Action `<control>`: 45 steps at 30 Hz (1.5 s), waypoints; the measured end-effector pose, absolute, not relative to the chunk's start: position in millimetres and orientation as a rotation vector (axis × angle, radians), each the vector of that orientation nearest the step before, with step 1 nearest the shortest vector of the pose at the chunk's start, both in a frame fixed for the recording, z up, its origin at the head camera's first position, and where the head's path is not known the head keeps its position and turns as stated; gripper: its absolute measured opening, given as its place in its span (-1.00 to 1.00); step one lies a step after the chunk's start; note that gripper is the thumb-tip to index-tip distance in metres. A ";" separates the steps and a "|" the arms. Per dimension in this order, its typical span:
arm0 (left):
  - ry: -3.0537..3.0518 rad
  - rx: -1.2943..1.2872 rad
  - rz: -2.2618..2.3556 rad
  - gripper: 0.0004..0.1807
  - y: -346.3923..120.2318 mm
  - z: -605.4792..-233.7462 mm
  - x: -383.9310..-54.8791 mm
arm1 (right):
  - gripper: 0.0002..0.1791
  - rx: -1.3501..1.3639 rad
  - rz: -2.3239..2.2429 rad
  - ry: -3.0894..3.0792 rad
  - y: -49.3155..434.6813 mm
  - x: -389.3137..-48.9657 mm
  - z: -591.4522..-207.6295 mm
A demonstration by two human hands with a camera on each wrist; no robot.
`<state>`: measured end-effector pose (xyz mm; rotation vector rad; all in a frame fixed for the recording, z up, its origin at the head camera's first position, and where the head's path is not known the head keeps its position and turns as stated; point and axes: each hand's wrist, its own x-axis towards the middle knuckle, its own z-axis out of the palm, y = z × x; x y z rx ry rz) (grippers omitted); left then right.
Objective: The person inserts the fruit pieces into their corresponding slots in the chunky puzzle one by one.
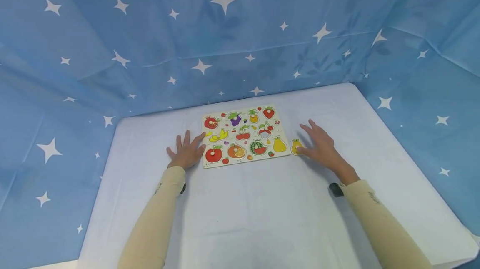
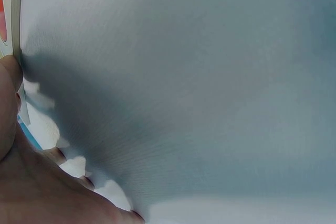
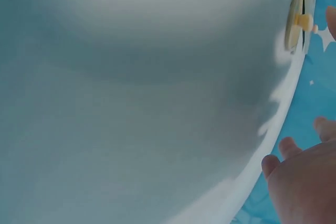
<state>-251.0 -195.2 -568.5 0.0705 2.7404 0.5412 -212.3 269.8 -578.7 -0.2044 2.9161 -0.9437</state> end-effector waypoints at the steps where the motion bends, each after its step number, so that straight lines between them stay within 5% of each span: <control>1: 2.742 0.066 0.544 -0.28 -195.7 -568.1 -250.7 | -0.03 -0.216 -0.942 2.916 271.2 -212.0 -578.4; 17: 2.747 0.039 0.590 -0.29 -203.8 -570.0 -247.8 | -0.73 -0.306 -1.053 2.890 259.4 -215.5 -575.4; 29: 2.762 0.010 0.579 -0.30 -202.6 -574.3 -243.4 | -0.90 -0.324 -1.079 2.949 257.1 -220.8 -582.8; 45: 2.798 0.038 0.528 -0.31 -193.1 -575.3 -244.4 | -0.87 -0.213 -1.168 2.871 243.5 -218.2 -582.5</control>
